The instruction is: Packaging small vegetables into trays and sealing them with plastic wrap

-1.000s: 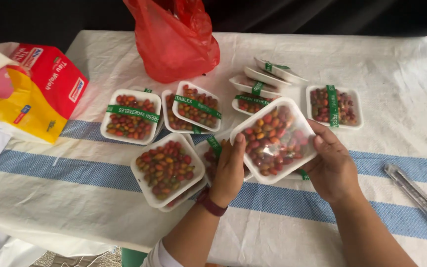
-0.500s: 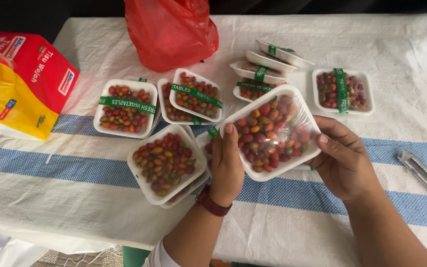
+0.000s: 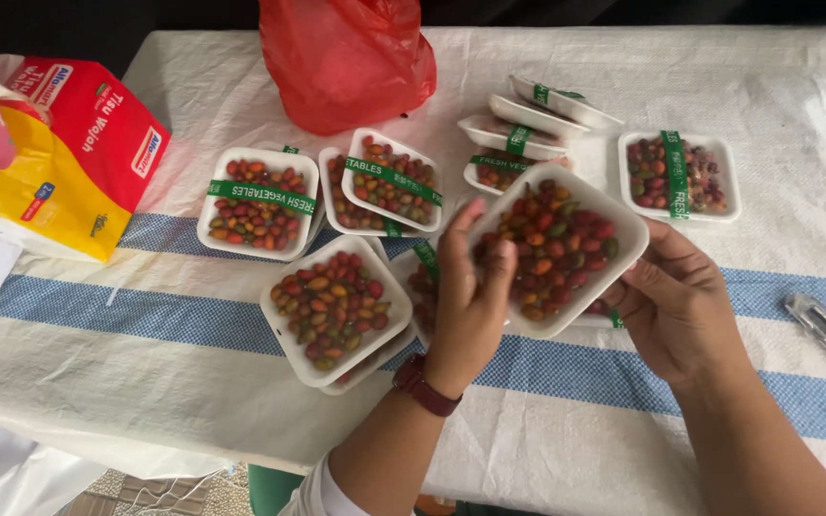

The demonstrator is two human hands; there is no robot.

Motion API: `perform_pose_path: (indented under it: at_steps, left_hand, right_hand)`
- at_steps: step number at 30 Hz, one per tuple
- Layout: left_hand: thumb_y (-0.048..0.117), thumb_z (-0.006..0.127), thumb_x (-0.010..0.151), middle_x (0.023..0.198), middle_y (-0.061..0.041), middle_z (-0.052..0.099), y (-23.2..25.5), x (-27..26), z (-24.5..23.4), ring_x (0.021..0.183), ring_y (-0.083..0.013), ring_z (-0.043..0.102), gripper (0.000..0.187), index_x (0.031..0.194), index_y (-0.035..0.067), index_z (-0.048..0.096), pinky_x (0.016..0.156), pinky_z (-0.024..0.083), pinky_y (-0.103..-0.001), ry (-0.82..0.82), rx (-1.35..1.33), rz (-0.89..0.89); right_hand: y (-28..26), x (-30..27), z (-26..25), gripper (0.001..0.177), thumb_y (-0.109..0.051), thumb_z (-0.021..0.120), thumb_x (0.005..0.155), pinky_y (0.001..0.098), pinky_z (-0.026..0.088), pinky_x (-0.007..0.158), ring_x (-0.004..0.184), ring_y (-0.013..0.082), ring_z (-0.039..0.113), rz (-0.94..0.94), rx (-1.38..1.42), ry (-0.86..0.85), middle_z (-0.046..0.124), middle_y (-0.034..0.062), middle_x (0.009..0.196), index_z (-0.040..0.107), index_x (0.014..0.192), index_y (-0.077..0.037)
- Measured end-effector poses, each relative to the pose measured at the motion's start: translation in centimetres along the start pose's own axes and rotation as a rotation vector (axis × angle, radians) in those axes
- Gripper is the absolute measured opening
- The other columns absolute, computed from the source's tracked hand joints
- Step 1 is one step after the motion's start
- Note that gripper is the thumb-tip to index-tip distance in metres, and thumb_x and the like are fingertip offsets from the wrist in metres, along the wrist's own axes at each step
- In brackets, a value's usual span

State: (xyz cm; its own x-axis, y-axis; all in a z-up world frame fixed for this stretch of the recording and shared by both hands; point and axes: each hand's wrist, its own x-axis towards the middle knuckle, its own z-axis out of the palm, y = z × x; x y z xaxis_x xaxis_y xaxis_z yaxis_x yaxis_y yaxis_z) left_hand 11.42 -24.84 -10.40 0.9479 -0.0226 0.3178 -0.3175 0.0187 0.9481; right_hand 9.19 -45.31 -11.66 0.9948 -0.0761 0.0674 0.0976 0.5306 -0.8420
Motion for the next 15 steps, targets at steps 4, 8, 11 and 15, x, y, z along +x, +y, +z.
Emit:
perform_pose_path:
  at_steps: [4, 8, 11, 15]
  left_hand:
    - [0.062, 0.054, 0.086, 0.145, -0.021, 0.038, 1.6, -0.7, 0.5, 0.136, -0.0325, 0.041, 0.086, 0.149, 0.006, 0.033, 0.108, 0.049, -0.046, -0.187, 0.101, -0.024]
    - [0.055, 0.061, 0.081, 0.145, -0.022, 0.040, 2.3, -1.1, 0.6, 0.139, -0.0351, 0.037, 0.092, 0.151, 0.004, 0.029, 0.115, 0.037, -0.049, -0.254, 0.252, 0.009]
    - [0.061, 0.055, 0.081, 0.140, -0.024, 0.049, 2.4, -1.1, 0.5, 0.133, -0.0372, 0.043, 0.090, 0.150, 0.007, 0.033, 0.109, 0.036, -0.051, -0.280, 0.282, 0.034]
    - [0.060, 0.053, 0.088, 0.138, -0.027, 0.050, 0.4, -0.9, 0.8, 0.127, -0.0386, 0.051, 0.088, 0.146, -0.003, 0.036, 0.108, 0.040, -0.047, -0.276, 0.201, 0.206]
  right_hand:
    - [-0.3, -0.1, 0.4, 0.029, 0.003, 0.065, 0.089, 0.0427, 0.063, 0.088, 0.101, 0.0275, 0.071, -0.010, 0.046, 0.028, 0.071, 0.0130, 0.112, 0.064, 0.116, -0.006]
    - [-0.5, -0.6, 1.1, 0.034, 0.008, 0.056, 0.090, 0.0346, 0.061, 0.090, 0.098, 0.0215, 0.068, 0.014, 0.008, 0.078, 0.070, 0.0092, 0.109, 0.061, 0.119, -0.009]
    - [0.5, -0.7, 1.3, 0.027, 0.007, 0.059, 0.094, 0.0306, 0.064, 0.081, 0.093, 0.0184, 0.071, -0.136, 0.015, 0.027, 0.071, 0.0091, 0.107, 0.062, 0.117, -0.008]
    - [1.6, -0.7, 2.6, 0.028, 0.009, 0.057, 0.092, 0.0173, 0.049, 0.063, 0.066, 0.0053, 0.058, -0.233, -0.005, 0.058, 0.066, 0.0006, 0.083, 0.060, 0.110, -0.013]
